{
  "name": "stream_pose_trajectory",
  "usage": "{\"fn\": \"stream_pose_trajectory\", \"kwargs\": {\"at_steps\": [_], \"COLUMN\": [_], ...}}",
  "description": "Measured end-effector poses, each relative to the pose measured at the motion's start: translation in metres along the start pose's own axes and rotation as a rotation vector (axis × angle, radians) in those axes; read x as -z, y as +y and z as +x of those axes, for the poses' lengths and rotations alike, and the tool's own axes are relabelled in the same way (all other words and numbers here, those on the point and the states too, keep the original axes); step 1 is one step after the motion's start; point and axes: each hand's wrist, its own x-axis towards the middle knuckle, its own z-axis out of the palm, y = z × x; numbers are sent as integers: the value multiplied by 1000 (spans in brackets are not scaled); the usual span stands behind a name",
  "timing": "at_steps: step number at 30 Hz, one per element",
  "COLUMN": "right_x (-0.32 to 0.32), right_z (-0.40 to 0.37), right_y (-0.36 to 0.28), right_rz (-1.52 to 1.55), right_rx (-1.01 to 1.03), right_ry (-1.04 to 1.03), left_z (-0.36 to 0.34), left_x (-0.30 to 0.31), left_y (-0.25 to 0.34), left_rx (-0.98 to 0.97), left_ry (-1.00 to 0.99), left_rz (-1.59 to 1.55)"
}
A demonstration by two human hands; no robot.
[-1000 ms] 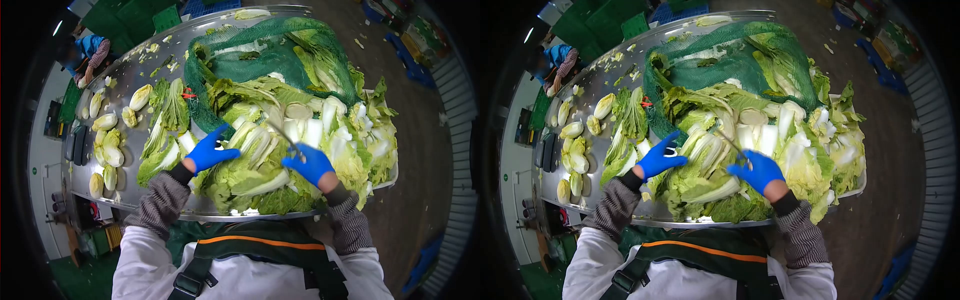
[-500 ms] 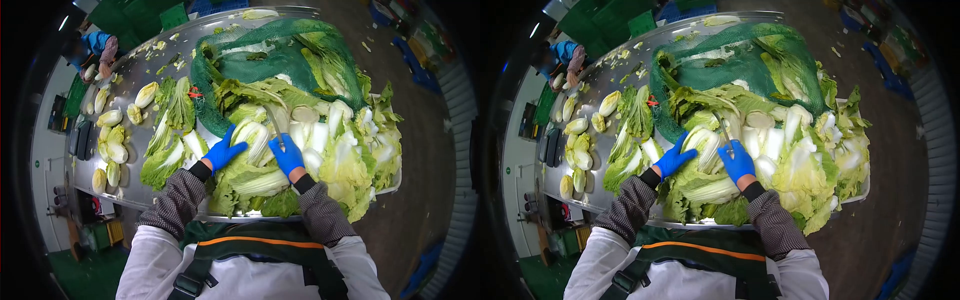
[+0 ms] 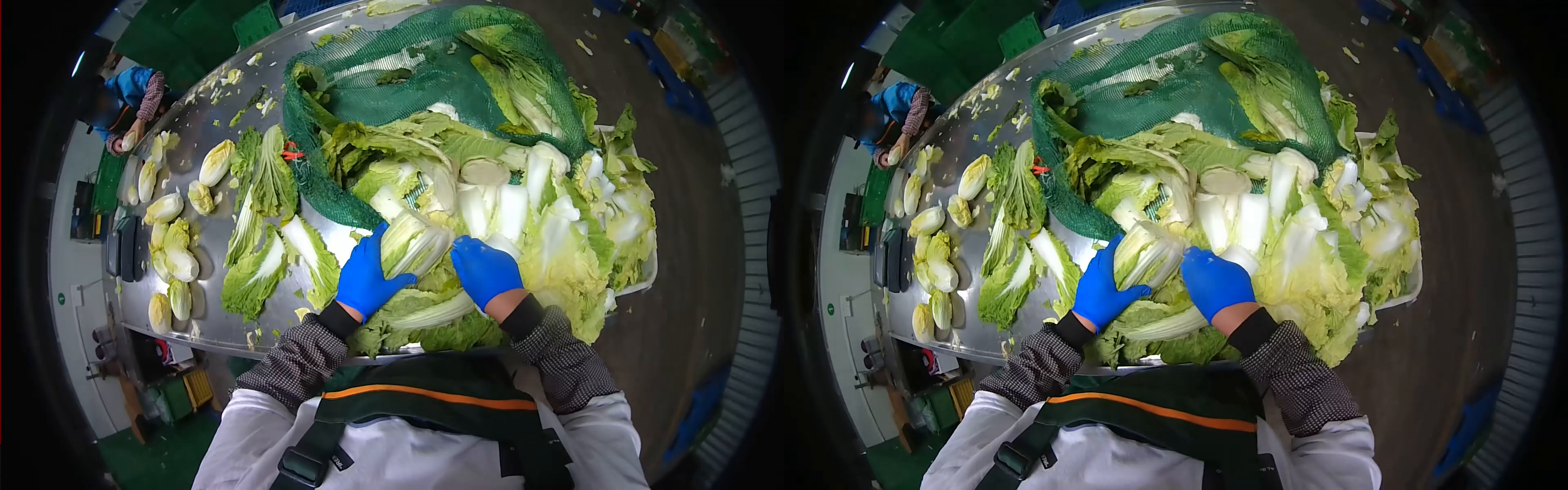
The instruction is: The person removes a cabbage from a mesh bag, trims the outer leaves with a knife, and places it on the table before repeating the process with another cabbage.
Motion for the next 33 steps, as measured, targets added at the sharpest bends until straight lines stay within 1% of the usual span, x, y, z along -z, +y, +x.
{"fn": "stream_pose_trajectory", "kwargs": {"at_steps": [1, 4, 7, 9, 10, 13, 14, 15, 16, 17, 18, 21, 24, 27, 28, 31, 32, 33], "right_x": [4, 5, -26, -53, -58, -63, -62, -51, -33, -13, 9, 21, 27, 34, 33, 22, 15, 6], "right_z": [4, 12, 15, 19, 22, 19, 24, 28, 32, 33, 37, 34, 35, 20, 13, -14, -25, -37], "right_y": [-3, -6, 22, 37, 40, 44, 48, 43, 31, 20, 8, -19, -39, -45, -44, -28, -19, -10], "right_rz": [-15, -116, -107, -211, -264, -240, -158, -129, -94, -56, 44, 214, 228, 339, 365, 567, 552, 538], "right_rx": [29, -36, 25, -30, -58, -39, -86, -118, -153, -190, -226, 6, -63, -214, -190, -214, -272, -330], "right_ry": [-30, -123, -142, -166, -167, -94, -177, -201, -226, -256, -309, 59, 115, 137, 148, 145, 148, 148], "left_z": [1, 2, 4, 6, 3, -10, -4, 1, 1, 0, -2, -7, -7, -3, -1, 4, 3, 7], "left_x": [-1, -3, -6, -6, -5, -8, -8, -4, 4, 9, 12, 14, 19, 23, 18, 16, 22, 17], "left_y": [0, -2, 0, 3, 2, -10, -17, -21, -20, -23, -25, -27, -15, -11, -13, -47, -55, -76], "left_rx": [-4, -26, -51, -47, -54, -59, -63, -68, -20, -2, 18, 54, 32, 109, 86, 407, 549, 457], "left_ry": [5, 17, 17, 23, 34, 59, 65, 74, 34, 45, 53, 76, 175, 245, 294, 295, 292, 308], "left_rz": [-4, 2, 41, 52, 39, -35, -83, -129, -213, -263, -313, -440, -487, -736, -715, -945, -1264, -1277]}}
